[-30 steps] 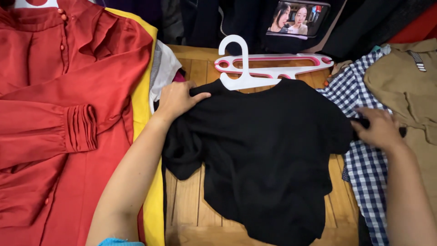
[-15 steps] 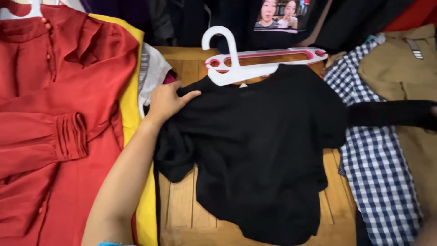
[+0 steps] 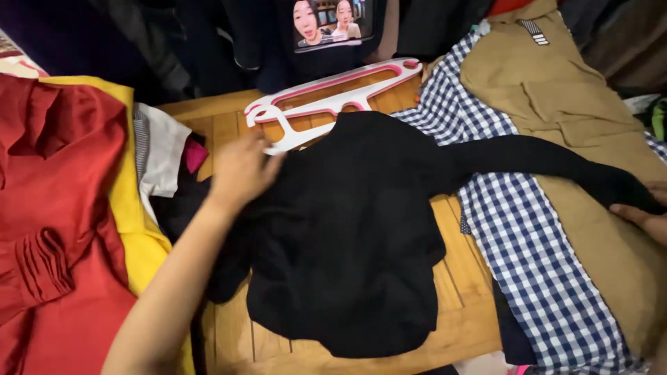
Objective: The person folds a red long-sleeved shirt on a yellow polo shirt, smoothing the fabric and aligning the sleeves. They then pick up a black long-sleeved shirt, place it on a white hanger, and smooth it out.
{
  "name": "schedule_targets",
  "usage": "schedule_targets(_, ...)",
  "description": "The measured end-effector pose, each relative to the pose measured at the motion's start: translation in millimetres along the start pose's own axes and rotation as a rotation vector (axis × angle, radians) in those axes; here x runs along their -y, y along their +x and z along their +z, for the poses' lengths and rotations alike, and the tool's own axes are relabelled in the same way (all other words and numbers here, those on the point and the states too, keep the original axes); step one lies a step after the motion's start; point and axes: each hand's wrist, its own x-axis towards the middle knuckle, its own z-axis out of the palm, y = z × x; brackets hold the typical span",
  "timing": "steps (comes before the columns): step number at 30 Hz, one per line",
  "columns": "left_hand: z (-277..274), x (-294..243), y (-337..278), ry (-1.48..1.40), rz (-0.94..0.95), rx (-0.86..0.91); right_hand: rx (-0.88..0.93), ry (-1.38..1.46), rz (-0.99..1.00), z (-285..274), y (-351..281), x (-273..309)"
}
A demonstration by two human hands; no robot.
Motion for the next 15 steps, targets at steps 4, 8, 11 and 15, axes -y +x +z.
schedule_targets(4, 70, -85, 65, -0.312, 0.413, 0.195, -0.044, -0.165, -0.140, 7, 6, -32)
schedule_targets(8, 141, -177, 115, -0.284, 0.416, 0.175, -0.056, -0.112, -0.143, -13, -47, 42)
schedule_targets(11, 173, -210, 139, -0.202, 0.356, 0.461, -0.035, -0.144, -0.203, -28, -63, 87)
schedule_targets(15, 171, -199, 150, -0.169, 0.282, 0.696, -0.019, -0.124, -0.166, -37, -64, 82)
